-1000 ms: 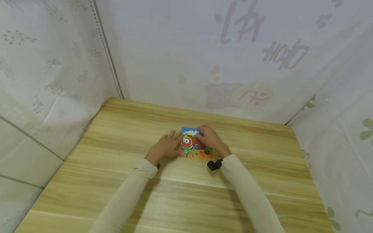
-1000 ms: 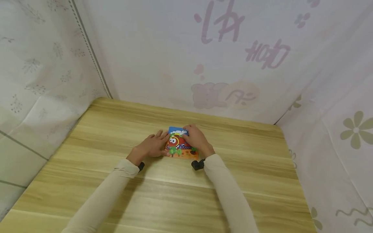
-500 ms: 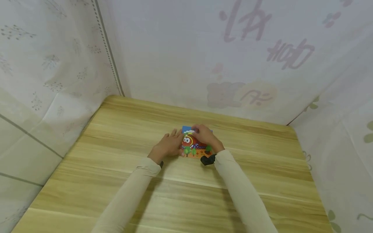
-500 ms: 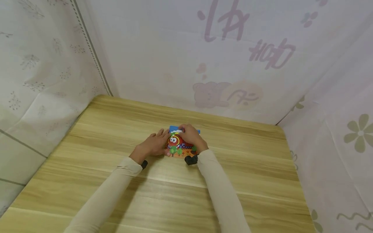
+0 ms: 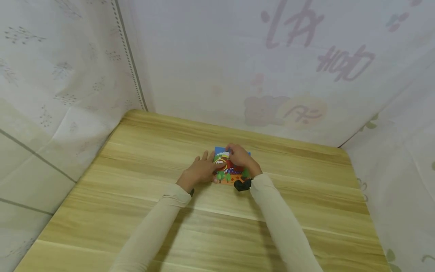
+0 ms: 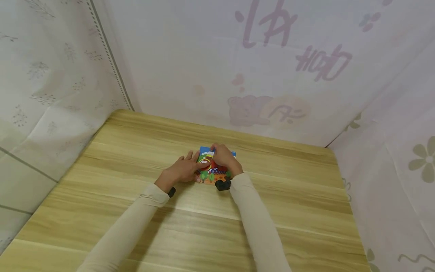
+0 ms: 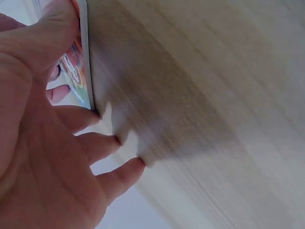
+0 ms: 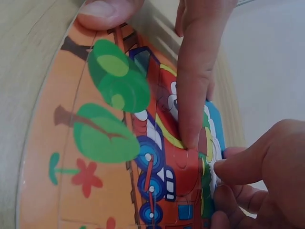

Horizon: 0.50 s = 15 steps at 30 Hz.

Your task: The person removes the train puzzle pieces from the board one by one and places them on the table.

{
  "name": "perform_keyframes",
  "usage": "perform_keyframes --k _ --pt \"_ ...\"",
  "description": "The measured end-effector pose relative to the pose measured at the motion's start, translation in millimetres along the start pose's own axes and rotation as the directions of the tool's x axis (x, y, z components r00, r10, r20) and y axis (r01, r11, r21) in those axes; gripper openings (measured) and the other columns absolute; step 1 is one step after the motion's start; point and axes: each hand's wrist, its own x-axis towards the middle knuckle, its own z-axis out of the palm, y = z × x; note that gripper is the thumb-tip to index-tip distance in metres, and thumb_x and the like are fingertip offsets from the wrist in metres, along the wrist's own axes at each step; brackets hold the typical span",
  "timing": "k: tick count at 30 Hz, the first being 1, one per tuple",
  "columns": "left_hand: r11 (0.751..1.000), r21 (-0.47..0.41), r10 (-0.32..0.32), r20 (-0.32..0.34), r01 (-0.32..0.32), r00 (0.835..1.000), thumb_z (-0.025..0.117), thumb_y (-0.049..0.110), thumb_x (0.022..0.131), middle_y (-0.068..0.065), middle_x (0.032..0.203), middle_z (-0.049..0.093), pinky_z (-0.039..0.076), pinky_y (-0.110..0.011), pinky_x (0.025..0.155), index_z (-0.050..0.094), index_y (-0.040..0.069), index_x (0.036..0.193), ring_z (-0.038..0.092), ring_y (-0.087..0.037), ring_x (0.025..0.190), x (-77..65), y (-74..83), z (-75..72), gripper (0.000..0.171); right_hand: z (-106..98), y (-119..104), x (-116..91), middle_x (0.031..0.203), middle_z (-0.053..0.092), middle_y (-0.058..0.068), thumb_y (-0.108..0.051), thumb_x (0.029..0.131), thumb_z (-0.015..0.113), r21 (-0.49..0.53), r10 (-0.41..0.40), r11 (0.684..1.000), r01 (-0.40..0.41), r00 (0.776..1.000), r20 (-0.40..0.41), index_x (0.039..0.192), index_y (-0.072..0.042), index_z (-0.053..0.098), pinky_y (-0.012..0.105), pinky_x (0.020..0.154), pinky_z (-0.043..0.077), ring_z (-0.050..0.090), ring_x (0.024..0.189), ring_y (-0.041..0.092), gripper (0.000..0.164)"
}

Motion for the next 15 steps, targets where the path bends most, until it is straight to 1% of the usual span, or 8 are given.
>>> perform_keyframes --k 3,7,10,12,15 --pt "1.0 -0.001 0.007 0.001 -0.007 1.0 0.067 0.05 0.087 -0.022 0.164 0.011 0.025 -0.063 0.115 0.033 0.037 0.155 0.011 -0.048 0.149 0.0 1.6 -0.8 0.077 0.9 1.3 -0.2 0.096 0.057 0.015 0.003 0.093 0.044 0.01 0.014 1.0 -0.014 1.0 -0.011 0.125 -0.001 0.056 0.033 0.066 0.043 0.049 0.073 0.023 0.034" --pt "1.0 -0.01 0.009 0.003 -0.009 1.0 0.067 0.05 0.087 -0.023 0.164 0.01 0.024 -0.064 0.115 0.034 0.037 0.155 0.011 -0.048 0.149 0.5 2.4 -0.9 0.077 4.4 4.1 -0.5 0.116 0.057 0.017 -0.002 0.096 0.048 0.004 0.018 1.0 -0.017 0.999 -0.044 0.124 -0.003 0.055 0.042 0.085 0.05 0.057 0.1 0.03 0.029" --pt "1.0 -0.009 0.003 0.009 -0.003 1.0 0.067 0.049 0.087 -0.023 0.164 0.01 0.024 -0.063 0.115 0.033 0.036 0.155 0.01 -0.048 0.149 0.6 2.3 -1.0 0.077 7.3 3.5 -1.5 0.129 0.054 0.018 -0.004 0.098 0.049 -0.008 0.012 1.0 -0.012 0.997 -0.074 0.124 -0.003 0.056 0.047 0.098 0.048 0.055 0.118 0.032 0.027" --pt "1.0 -0.007 -0.002 0.013 0.002 1.0 0.067 0.049 0.088 -0.023 0.164 0.01 0.024 -0.063 0.115 0.033 0.036 0.155 0.01 -0.048 0.149 0.6 2.1 -1.2 0.076 8.8 2.2 -2.0 0.132 0.054 0.018 -0.005 0.099 0.048 -0.031 0.005 1.0 -0.008 0.996 -0.088 0.125 -0.002 0.056 0.048 0.101 0.047 0.055 0.121 0.033 0.027" --pt "1.0 -0.003 -0.006 0.015 0.006 1.0 0.067 0.048 0.088 -0.023 0.164 0.01 0.024 -0.063 0.115 0.033 0.036 0.155 0.011 -0.048 0.149 0.6 2.1 -1.8 0.076 11.1 0.8 -1.8 0.134 0.053 0.017 -0.007 0.099 0.049 -0.071 0.005 0.997 -0.013 0.994 -0.106 0.126 -0.002 0.056 0.047 0.101 0.047 0.056 0.12 0.032 0.028"
